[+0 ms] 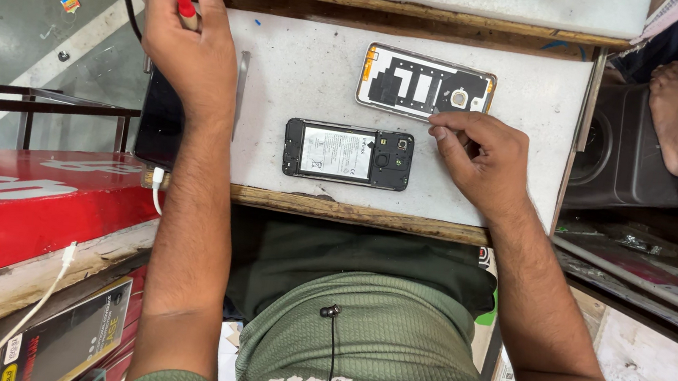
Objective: The person repairs a smartphone at a workbench. They use a red-handled screwdriver to unscrew components from an opened phone, set the screwdriver down, pry at the phone's edge, remove and reposition the back cover, press the cover into place, and then trace along the frame edge with a small tool while holding the phone steady.
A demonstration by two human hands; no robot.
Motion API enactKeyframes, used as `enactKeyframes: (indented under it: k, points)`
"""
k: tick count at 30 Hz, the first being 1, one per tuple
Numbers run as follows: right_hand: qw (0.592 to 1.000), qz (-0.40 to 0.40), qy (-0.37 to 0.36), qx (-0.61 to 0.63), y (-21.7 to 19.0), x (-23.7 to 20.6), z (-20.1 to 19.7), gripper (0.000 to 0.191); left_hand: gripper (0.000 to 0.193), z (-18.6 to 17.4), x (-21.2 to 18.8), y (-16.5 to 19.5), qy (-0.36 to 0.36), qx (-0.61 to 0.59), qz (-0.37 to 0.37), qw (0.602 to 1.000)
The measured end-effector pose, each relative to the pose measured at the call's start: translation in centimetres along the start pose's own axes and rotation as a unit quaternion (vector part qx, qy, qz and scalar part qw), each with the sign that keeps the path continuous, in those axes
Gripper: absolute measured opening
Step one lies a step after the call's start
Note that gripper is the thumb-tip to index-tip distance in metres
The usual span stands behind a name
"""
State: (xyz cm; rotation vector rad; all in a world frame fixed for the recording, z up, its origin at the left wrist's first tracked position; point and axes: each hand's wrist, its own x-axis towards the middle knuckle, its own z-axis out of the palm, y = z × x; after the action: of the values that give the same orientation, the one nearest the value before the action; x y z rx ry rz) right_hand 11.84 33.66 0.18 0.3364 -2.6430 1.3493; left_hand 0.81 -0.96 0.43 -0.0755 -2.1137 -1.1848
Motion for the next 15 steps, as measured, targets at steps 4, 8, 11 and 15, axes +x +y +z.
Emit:
enactKeyframes:
  k: [4, 8, 11, 15]
  points:
    - [1.000, -0.005, -0.002, 0.008, -0.1, 0.0, -0.1, 0.015, 0.008, 0.1, -0.7, 0.0, -0.003, 0.015, -0.008, 1.000]
    - [1.000, -0.010, -0.004, 0.013, -0.2, 0.0, -0.1, 0.015, 0.009, 0.5, -0.9, -0.2, -0.004, 0.027, 0.017, 0.999]
    - [1.000, -0.012, -0.002, 0.018, -0.2, 0.1, -0.1, 0.015, 0.011, 1.0, -0.8, -0.4, 0.008, 0.041, 0.011, 0.999]
    - [1.000, -0.010, 0.002, 0.003, 0.1, -0.1, 0.0, 0.014, 0.009, 0.9, -0.4, -1.1, 0.023, 0.054, -0.028, 0.998]
